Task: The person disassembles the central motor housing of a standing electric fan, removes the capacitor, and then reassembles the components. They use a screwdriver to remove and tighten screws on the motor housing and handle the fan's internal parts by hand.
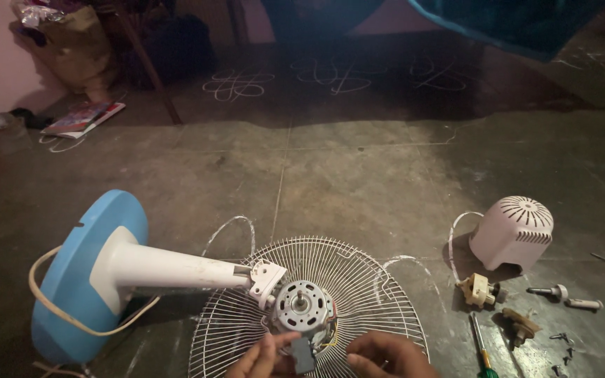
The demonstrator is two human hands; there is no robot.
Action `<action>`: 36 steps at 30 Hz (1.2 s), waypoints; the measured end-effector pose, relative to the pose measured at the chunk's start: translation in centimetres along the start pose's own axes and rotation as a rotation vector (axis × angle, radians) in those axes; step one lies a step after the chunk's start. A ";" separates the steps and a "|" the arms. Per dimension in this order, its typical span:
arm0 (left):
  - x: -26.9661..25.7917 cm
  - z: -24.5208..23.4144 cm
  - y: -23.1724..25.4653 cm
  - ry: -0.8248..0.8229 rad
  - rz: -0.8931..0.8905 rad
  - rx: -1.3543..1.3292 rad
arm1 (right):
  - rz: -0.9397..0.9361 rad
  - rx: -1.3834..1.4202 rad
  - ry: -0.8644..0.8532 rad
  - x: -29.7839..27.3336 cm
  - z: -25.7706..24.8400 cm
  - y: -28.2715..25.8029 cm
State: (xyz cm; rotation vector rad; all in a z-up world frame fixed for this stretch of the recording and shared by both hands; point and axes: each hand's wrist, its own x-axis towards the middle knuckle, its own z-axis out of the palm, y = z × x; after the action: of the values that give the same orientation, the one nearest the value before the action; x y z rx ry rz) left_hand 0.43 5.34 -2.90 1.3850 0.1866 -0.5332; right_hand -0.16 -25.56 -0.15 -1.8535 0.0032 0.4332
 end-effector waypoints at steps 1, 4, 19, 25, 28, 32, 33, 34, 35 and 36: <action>-0.1 0.1 0.4 -0.034 -0.018 -0.015 | 0.017 0.001 -0.002 0.0 0.0 -0.1; -0.7 0.6 0.8 -0.015 -0.061 -0.114 | 0.063 0.005 -0.012 -0.2 0.0 -0.2; 4.5 6.1 -4.6 -0.230 0.039 0.162 | -0.009 -0.188 0.070 -1.3 -2.0 -2.1; 7.7 8.6 -4.1 -0.323 0.095 0.158 | 0.012 -0.160 0.314 -2.6 -8.9 -3.9; 8.5 10.1 -3.5 -0.361 0.128 0.147 | 0.035 -0.088 0.475 -4.2 -13.3 -4.6; 8.6 13.6 -0.6 -0.412 0.195 0.101 | 0.154 0.105 0.632 -6.2 -18.9 -4.9; 7.9 14.9 0.1 -0.411 0.204 0.082 | 0.157 0.153 0.672 -6.6 -19.8 -4.7; 7.0 16.2 0.8 -0.403 0.210 0.055 | 0.150 0.195 0.686 -7.1 -20.6 -4.5; 5.9 17.7 1.5 -0.316 0.226 0.145 | 0.142 0.236 0.701 -7.3 -21.4 -4.4; 4.5 19.3 2.0 -0.228 0.243 0.236 | 0.133 0.278 0.716 -7.5 -22.0 -4.2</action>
State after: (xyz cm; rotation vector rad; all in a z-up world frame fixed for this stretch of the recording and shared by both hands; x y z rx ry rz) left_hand 1.71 -14.17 0.62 1.5371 -0.2339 -0.5166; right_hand 0.18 -46.03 11.62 -1.6467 0.6413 -0.1552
